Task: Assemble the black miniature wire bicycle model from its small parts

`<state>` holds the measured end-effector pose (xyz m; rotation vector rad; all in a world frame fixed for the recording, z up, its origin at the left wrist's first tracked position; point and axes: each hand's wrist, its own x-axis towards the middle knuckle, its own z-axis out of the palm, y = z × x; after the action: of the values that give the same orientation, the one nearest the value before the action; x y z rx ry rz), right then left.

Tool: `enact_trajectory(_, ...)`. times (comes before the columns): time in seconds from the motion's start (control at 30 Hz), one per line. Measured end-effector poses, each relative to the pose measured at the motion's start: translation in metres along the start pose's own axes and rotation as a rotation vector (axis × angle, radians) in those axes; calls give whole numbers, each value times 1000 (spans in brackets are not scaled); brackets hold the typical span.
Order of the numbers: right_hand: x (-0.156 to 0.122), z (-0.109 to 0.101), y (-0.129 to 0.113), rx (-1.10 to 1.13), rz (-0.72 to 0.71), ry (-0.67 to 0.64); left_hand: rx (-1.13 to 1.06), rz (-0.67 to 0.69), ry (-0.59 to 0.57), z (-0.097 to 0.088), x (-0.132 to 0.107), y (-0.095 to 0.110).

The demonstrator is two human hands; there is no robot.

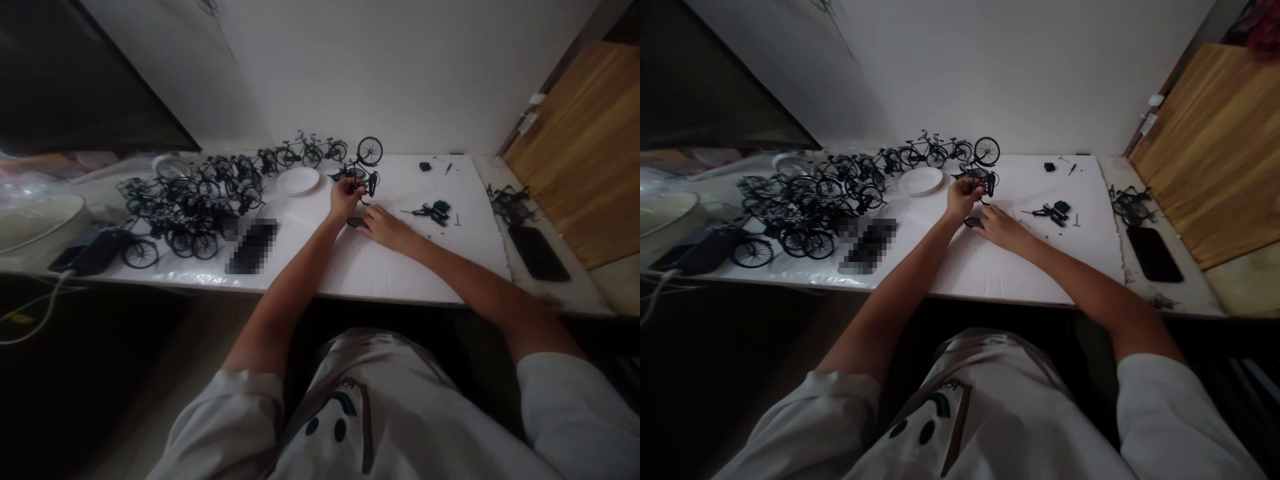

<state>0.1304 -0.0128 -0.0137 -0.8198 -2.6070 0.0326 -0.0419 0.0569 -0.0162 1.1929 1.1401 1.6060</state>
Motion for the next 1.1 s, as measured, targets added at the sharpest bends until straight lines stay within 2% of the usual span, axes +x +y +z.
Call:
enact_trajectory(0.13,-1,-1,13,159,72,99,-21,31,-16,-5,3,-2)
enact_trajectory(0.23,-4,-5,24,241,107,100,-38,51,-26,-8,5,-3)
enact_trajectory(0.37,-7,-10,34,256,119,92,-38,50,-20,-7,5,-3)
enact_trajectory(0.57,-9,-17,46,222,166,217,-31,33,-19,-1,2,-2)
enact_trajectory(0.7,-7,-16,54,272,152,224,-31,17,-17,-1,1,-2)
enact_trajectory(0.9,-5,-12,49,327,141,264,-88,-115,-4,0,-6,-4)
enact_trajectory(1.0,-4,-10,44,346,136,266,-136,-147,24,6,-12,-6)
enact_trajectory(1.1,-3,-6,40,355,117,261,-181,-167,5,13,-19,-8)
